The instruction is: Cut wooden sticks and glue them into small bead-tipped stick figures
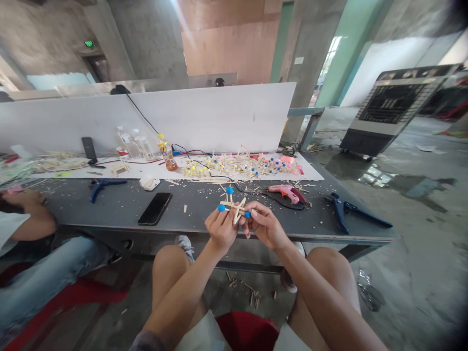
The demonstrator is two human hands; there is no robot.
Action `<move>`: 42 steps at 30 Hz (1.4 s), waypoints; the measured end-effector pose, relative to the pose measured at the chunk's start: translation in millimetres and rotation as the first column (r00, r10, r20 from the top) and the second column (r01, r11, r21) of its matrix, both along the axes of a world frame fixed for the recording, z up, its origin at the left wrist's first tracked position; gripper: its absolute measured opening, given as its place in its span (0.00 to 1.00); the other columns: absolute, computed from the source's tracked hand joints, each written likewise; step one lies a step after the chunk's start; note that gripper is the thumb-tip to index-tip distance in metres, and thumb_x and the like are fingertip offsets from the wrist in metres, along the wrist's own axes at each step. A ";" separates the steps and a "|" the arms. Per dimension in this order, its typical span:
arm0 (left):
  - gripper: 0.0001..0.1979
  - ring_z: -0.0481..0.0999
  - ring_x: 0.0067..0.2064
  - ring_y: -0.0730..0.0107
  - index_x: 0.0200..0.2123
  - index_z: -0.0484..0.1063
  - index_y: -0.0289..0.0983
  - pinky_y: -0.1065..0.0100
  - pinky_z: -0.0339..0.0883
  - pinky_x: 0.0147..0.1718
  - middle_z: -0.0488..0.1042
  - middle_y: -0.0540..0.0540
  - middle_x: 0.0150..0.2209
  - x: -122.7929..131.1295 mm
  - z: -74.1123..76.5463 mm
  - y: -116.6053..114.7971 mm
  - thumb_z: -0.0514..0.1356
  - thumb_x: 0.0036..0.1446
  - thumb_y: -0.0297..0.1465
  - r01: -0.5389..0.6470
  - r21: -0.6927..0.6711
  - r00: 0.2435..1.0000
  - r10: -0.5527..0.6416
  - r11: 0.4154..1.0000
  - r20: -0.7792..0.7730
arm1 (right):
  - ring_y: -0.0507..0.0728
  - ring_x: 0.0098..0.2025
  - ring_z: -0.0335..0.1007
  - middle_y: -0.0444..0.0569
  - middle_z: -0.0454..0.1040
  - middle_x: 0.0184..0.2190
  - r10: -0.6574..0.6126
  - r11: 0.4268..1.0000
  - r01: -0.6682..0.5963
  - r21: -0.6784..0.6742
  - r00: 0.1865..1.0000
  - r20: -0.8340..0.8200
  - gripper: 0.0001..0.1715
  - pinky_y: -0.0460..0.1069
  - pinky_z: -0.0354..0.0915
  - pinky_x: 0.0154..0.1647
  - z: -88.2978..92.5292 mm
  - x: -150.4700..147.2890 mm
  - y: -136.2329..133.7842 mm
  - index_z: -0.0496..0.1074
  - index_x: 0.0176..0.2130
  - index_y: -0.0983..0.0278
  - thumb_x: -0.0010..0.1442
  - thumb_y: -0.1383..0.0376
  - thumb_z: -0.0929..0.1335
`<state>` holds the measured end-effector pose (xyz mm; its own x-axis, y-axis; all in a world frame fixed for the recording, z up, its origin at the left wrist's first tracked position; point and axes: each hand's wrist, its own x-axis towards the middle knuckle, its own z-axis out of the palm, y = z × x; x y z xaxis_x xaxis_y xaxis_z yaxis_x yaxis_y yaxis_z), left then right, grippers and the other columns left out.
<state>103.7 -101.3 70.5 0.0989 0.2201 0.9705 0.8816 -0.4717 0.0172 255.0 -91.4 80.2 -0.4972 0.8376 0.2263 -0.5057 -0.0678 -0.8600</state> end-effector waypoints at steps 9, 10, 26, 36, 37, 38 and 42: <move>0.06 0.73 0.24 0.68 0.38 0.79 0.38 0.69 0.64 0.28 0.72 0.47 0.19 0.9 -0.8 -0.3 0.61 0.61 0.30 0.022 0.023 0.999 -0.023 0.999 0.031 | 0.51 0.21 0.67 0.44 0.75 0.25 0.025 0.995 -0.028 -0.093 0.999 -0.027 0.18 0.45 0.63 0.19 -1.1 -3.3 -0.9 0.72 0.37 0.60 0.53 0.52 0.75; 0.06 0.73 0.24 0.68 0.38 0.79 0.38 0.69 0.63 0.28 0.72 0.47 0.19 1.1 -0.7 -0.2 0.61 0.61 0.30 0.021 0.033 0.999 -0.022 0.999 0.030 | 0.51 0.21 0.67 0.44 0.75 0.25 0.022 0.995 -0.025 -0.092 0.999 -0.029 0.18 0.45 0.62 0.19 -1.3 -3.4 -1.0 0.72 0.36 0.61 0.53 0.51 0.75; 0.04 0.72 0.26 0.68 0.38 0.77 0.36 0.69 0.59 0.28 0.73 0.47 0.21 1.8 5.3 -1.2 0.63 0.59 0.27 0.041 0.090 0.998 -0.045 0.995 0.036 | 0.53 0.25 0.71 0.44 0.76 0.28 -0.241 0.943 0.219 0.252 0.969 0.060 0.13 0.49 0.70 0.24 -4.7 -5.4 -6.4 0.73 0.40 0.60 0.57 0.58 0.74; 0.05 0.68 0.25 0.69 0.33 0.75 0.37 0.65 0.54 0.27 0.73 0.46 0.22 2.6 -0.1 0.0 0.60 0.60 0.26 -0.139 -0.033 0.990 0.139 0.990 -0.008 | 0.53 0.30 0.74 0.46 0.78 0.32 -0.842 0.405 0.478 0.779 0.527 0.115 0.09 0.47 0.71 0.34 -4.8 -8.7 -9.8 0.74 0.44 0.60 0.61 0.65 0.70; 0.05 0.67 0.24 0.69 0.32 0.74 0.37 0.65 0.54 0.26 0.72 0.47 0.21 3.4 -0.2 0.2 0.59 0.60 0.26 -0.141 -0.033 0.990 0.140 0.989 -0.012 | 0.52 0.29 0.73 0.46 0.78 0.32 -0.863 0.361 0.471 0.805 0.495 0.098 0.08 0.47 0.71 0.34 -4.9 -9.4 -9.4 0.74 0.43 0.60 0.62 0.65 0.70; 0.06 0.67 0.24 0.69 0.30 0.74 0.37 0.65 0.53 0.26 0.70 0.47 0.20 4.2 -0.2 0.3 0.59 0.60 0.26 -0.141 -0.035 0.990 0.141 0.989 -0.014 | 0.52 0.29 0.73 0.46 0.77 0.31 -0.880 0.324 0.464 0.825 0.467 0.083 0.08 0.47 0.70 0.34 -5.1 -9.8 -9.0 0.74 0.43 0.60 0.62 0.66 0.69; 0.07 0.66 0.24 0.69 0.29 0.73 0.37 0.65 0.52 0.26 0.69 0.48 0.20 5.8 0.7 0.7 0.59 0.60 0.26 -0.139 -0.047 0.990 0.139 0.989 -0.020 | 0.52 0.28 0.72 0.47 0.77 0.32 -0.901 0.264 0.428 0.864 0.429 0.063 0.10 0.47 0.70 0.33 -5.1 -10.4 -8.4 0.73 0.46 0.61 0.63 0.67 0.68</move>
<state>109.4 -100.6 71.2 0.0800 0.2796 0.9568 0.9389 -0.3436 0.0219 244.6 -99.8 75.2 -0.0353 0.5914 0.8056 0.4381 0.7337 -0.5194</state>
